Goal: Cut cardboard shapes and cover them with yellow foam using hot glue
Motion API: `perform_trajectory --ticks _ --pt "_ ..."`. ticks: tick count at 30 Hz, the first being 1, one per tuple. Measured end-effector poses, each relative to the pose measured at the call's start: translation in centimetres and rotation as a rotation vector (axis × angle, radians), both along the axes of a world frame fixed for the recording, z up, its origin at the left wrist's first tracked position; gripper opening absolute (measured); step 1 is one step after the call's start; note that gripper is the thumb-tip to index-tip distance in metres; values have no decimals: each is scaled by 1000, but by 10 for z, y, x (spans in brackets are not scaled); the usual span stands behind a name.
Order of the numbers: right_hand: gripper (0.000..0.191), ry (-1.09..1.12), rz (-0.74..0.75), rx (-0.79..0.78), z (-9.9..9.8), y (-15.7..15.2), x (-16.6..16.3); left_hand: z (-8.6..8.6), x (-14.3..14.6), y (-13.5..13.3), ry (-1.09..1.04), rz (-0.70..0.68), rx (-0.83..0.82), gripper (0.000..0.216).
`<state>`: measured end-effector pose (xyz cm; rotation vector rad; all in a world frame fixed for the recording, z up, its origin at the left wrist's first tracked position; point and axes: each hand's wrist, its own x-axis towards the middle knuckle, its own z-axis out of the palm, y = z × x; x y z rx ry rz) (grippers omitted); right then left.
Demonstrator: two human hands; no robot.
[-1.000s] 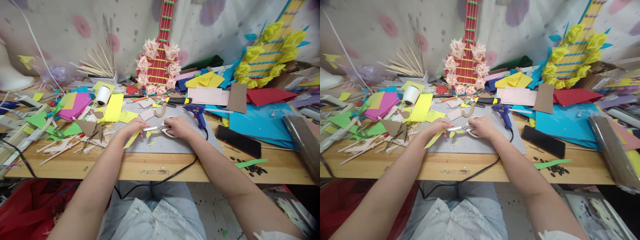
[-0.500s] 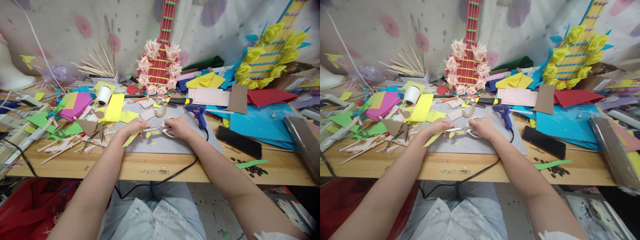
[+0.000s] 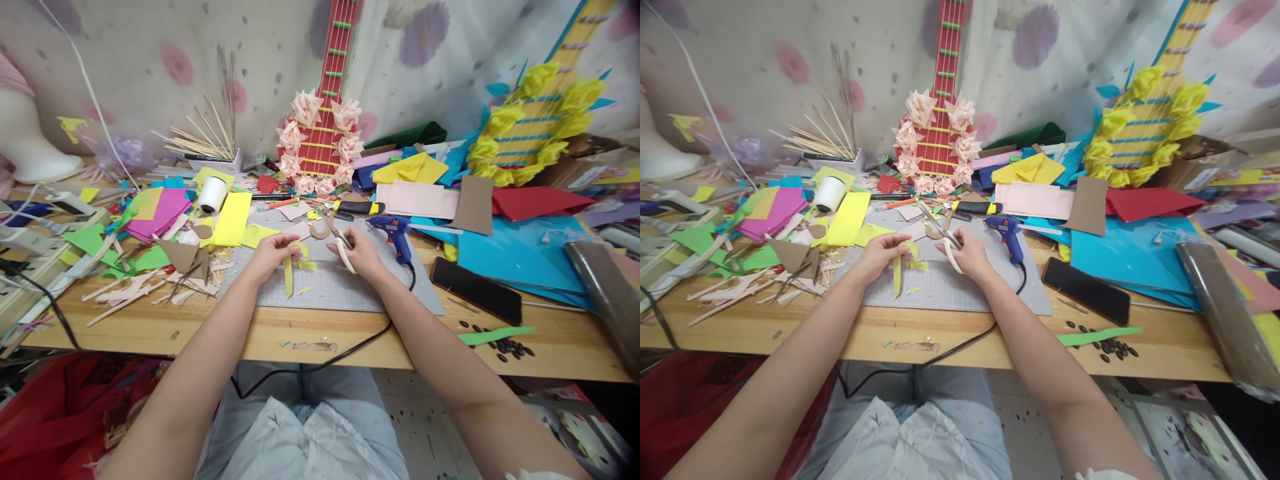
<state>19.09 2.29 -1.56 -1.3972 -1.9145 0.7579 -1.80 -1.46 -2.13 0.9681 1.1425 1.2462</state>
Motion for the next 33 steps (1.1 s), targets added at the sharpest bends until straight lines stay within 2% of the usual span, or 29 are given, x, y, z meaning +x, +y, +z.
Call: perform_trajectory --ticks 3,6,10,15,23,29,33 --pt "36 250 109 -197 1 -3 -14 -3 10 1 -21 66 34 39" --pt "42 385 186 -289 -3 -5 -25 -5 17 2 3 101 41 36" --pt "41 427 155 -310 -8 -3 -29 -3 19 2 15 90 53 39" --pt "44 539 82 -387 1 -3 -27 2 20 2 -22 98 -6 37" --pt "41 550 95 -421 12 -10 -24 4 22 0 69 6 -24 39" --pt "46 541 118 -432 5 -8 -26 4 24 -2 48 71 -20 42" --pt "46 527 99 -431 0 -5 -29 8 24 -3 55 24 -52 40"
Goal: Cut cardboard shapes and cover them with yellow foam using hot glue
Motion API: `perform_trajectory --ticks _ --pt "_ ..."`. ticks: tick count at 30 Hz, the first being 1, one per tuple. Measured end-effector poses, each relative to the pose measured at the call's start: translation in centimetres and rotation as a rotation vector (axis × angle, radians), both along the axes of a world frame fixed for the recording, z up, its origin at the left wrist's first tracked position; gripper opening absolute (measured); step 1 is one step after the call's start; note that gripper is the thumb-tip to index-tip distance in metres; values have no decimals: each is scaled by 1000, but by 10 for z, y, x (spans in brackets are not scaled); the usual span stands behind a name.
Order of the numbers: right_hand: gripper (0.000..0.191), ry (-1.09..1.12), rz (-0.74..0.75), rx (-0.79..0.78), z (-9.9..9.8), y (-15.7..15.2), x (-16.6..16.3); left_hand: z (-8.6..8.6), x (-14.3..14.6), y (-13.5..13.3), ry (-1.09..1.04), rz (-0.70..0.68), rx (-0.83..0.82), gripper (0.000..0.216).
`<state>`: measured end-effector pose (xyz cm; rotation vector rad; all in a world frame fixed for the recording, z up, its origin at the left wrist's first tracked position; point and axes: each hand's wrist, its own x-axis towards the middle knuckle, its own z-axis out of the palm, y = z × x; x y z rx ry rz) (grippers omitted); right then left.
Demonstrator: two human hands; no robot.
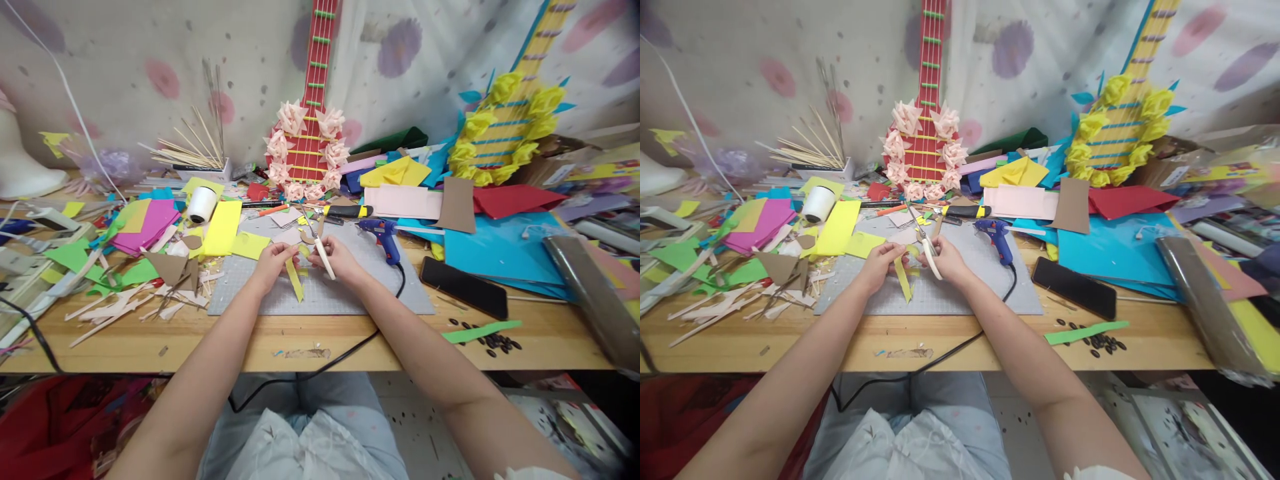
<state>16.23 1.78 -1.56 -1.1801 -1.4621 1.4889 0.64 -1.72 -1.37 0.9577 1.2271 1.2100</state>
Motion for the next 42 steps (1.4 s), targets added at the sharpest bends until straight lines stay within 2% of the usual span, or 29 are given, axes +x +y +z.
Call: perform_trajectory --ticks 3,10,15,18,23,31,32,34,36,37,38,40,42 --pt "46 18 1 -7 0 -1 0 -1 2 2 7 21 21 39" --pt "46 16 57 9 5 -6 0 -5 0 9 -125 353 155 36" --pt "44 -34 98 37 -2 -6 -1 -5 -1 11 -200 387 146 37" --pt "41 -75 55 71 -7 -4 -2 -5 1 9 -230 322 122 38" --pt "39 -96 -83 121 -7 0 1 -6 9 2 -110 51 63 39" --pt "40 -68 -117 95 -4 2 5 -7 5 -1 -50 -120 61 33" --pt "41 -56 -120 83 -3 2 6 -8 3 -1 -12 -99 90 33" --pt "42 -40 -121 61 -2 1 7 -9 -1 0 138 61 224 39" --pt "43 -28 -113 35 -1 0 7 -8 -4 0 395 275 436 48" --pt "43 -21 -105 20 0 -1 7 -7 -6 -1 544 334 542 50" --pt "44 -9 -99 5 2 -2 7 -5 -6 -2 685 337 634 49" --pt "46 23 -86 -16 5 -3 7 -1 -5 -4 881 219 766 39" --pt "46 61 -73 -22 8 -4 8 1 -1 -6 944 75 813 24"
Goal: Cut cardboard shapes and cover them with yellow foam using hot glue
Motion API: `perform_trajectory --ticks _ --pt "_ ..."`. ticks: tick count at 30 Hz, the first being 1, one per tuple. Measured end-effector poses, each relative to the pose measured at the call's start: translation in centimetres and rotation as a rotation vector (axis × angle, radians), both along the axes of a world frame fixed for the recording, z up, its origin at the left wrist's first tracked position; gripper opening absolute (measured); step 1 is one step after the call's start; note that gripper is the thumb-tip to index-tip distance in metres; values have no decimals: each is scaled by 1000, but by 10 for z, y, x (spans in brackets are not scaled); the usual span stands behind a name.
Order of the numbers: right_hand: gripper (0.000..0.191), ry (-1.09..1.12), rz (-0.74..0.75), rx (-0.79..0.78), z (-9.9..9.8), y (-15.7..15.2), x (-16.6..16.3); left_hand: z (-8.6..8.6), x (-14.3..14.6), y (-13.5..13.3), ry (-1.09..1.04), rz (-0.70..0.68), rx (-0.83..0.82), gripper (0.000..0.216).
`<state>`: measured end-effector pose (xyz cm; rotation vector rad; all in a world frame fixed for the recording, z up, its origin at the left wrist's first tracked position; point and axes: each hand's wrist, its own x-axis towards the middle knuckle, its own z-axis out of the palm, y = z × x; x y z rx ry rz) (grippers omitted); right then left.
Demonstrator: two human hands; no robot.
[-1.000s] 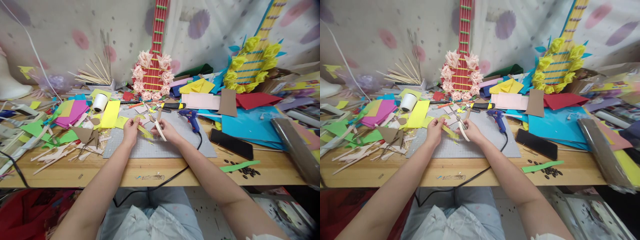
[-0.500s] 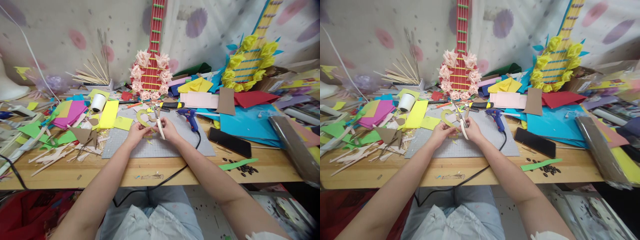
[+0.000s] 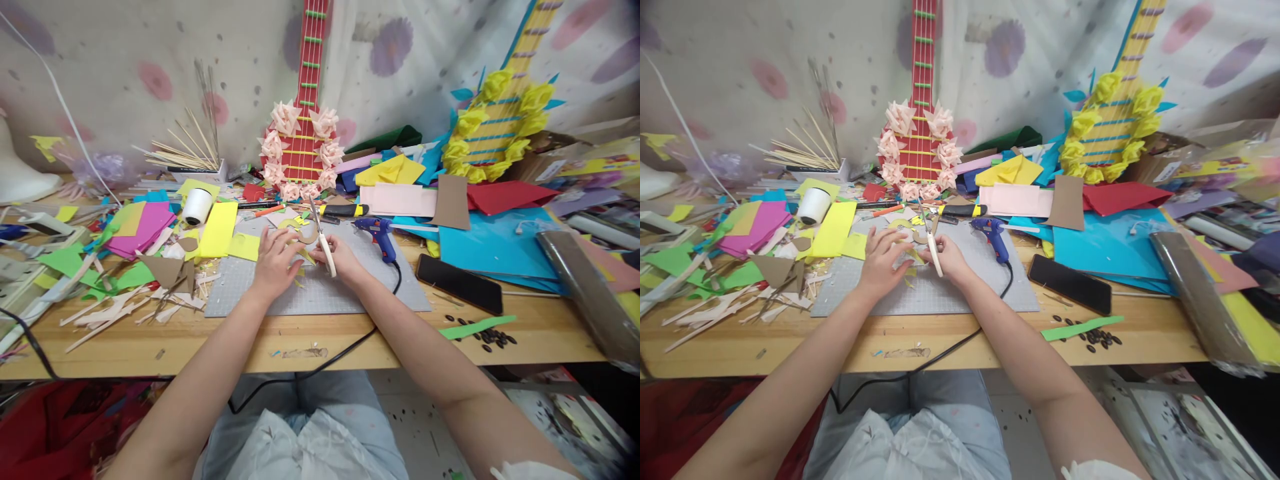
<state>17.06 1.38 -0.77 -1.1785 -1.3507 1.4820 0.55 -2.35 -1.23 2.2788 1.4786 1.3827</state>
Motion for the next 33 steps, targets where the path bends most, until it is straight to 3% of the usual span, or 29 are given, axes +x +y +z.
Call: perform_trajectory --ticks 2,5,9,12,14,18,21,33 --pt "44 34 28 -3 3 -1 2 2 4 -1 -14 -54 -55 14" --pt "41 79 71 -6 7 -1 5 4 7 -2 -208 -33 -120 9" --pt "38 109 42 68 5 2 10 8 5 0 -705 50 -240 17" --pt "39 9 27 97 -2 7 14 11 0 3 -1072 -5 -475 26" --pt "38 -139 34 152 -5 9 17 11 -2 4 -1189 -72 -612 31" --pt "31 -461 76 325 -2 6 20 10 -5 2 -1231 -187 -715 40" --pt "26 -607 134 372 4 1 18 8 -3 0 -1211 -236 -726 44" --pt "28 -743 222 441 6 -5 15 -2 0 2 -1191 -276 -648 40"
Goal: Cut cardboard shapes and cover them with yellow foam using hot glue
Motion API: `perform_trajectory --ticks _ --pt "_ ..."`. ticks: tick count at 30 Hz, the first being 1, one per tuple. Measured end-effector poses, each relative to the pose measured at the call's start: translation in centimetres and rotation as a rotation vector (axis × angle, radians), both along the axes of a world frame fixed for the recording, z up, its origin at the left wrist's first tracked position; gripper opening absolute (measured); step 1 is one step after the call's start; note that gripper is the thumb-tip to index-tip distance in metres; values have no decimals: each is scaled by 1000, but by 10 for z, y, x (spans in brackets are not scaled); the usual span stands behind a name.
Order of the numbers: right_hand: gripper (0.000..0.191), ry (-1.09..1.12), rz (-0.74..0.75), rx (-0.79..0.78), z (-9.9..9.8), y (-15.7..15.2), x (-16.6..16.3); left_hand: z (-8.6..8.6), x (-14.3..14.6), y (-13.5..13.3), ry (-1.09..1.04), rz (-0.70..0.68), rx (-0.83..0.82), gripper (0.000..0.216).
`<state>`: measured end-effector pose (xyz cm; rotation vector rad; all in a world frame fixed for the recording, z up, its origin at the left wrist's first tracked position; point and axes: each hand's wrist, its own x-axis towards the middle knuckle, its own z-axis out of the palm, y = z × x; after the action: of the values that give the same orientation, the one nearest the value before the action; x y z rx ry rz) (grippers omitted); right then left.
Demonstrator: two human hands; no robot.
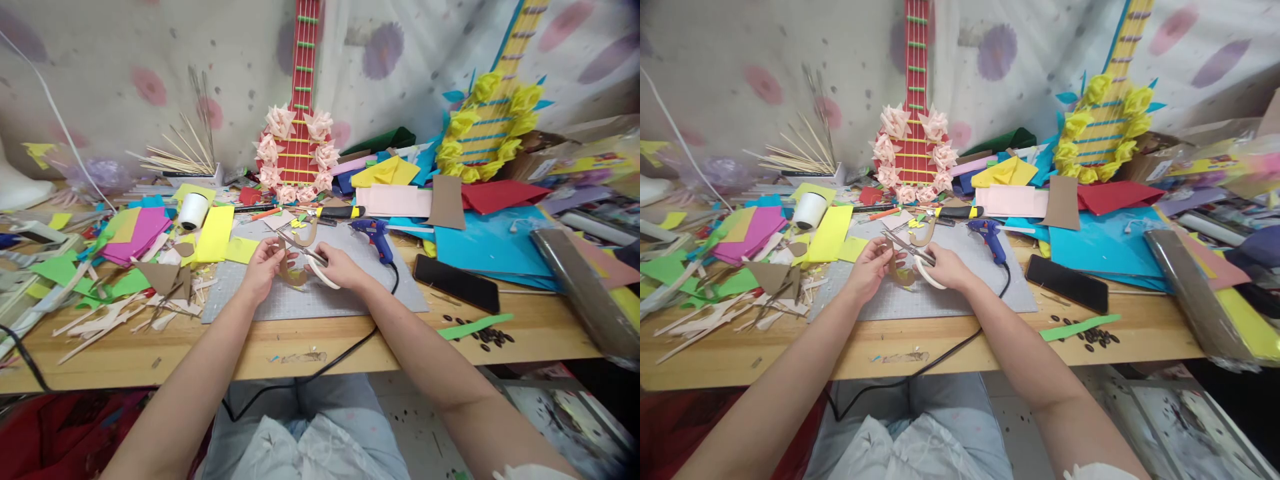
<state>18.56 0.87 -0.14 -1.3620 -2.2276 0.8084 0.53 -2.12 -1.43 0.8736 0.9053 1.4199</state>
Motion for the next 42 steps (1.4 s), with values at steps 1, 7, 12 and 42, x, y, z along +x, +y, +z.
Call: perform_trajectory --ticks 1,7,12,42 --pt "28 -2 6 3 0 0 0 0 0 0 -6 -4 -5 40" --pt "28 15 20 30 -1 -2 -2 -3 2 -1 -37 -32 -12 39" --pt "28 1 22 38 0 -2 -2 -4 2 -1 -43 -39 -24 39" --pt "27 4 0 34 0 -1 -1 -2 4 -4 -100 -102 -16 38"
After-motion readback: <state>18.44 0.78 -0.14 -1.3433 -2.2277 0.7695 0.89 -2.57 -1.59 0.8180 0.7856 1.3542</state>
